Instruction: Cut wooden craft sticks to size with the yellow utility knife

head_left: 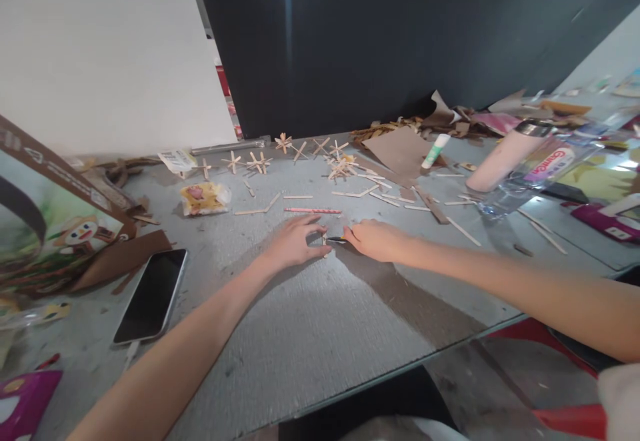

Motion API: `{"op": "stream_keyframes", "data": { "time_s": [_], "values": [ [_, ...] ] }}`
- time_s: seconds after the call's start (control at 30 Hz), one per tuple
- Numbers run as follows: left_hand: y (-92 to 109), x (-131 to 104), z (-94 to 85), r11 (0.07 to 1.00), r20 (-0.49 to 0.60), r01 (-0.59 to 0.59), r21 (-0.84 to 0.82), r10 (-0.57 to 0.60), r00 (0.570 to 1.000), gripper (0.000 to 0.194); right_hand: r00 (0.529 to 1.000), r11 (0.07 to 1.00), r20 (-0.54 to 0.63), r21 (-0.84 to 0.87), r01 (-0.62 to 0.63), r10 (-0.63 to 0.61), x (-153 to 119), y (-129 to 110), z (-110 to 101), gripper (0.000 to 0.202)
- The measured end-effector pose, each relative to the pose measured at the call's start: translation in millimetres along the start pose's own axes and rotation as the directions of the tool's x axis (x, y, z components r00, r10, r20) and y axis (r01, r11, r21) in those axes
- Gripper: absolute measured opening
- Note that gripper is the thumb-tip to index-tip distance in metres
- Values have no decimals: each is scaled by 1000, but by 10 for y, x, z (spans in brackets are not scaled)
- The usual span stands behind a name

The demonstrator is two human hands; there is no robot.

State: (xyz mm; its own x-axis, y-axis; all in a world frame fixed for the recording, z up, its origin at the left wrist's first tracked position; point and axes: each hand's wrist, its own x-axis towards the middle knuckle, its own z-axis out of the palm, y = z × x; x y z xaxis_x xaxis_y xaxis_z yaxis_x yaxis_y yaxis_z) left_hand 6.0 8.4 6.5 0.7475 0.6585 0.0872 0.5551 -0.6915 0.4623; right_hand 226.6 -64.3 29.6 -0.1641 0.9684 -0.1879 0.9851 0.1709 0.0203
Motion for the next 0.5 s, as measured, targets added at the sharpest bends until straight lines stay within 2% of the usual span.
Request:
{"op": "stream_keyframes", "data": {
  "time_s": [0.13, 0.5],
  "values": [
    [7, -7, -3, 1000, -9, 5, 3, -5, 1000, 47, 1000, 1000, 1, -12, 3, -3, -17, -19, 2, 52],
    [-5, 7, 13, 1000, 2, 17, 1, -17, 1000, 48, 1000, 1000, -6, 5, -24, 24, 19, -18, 39, 60]
  ]
}}
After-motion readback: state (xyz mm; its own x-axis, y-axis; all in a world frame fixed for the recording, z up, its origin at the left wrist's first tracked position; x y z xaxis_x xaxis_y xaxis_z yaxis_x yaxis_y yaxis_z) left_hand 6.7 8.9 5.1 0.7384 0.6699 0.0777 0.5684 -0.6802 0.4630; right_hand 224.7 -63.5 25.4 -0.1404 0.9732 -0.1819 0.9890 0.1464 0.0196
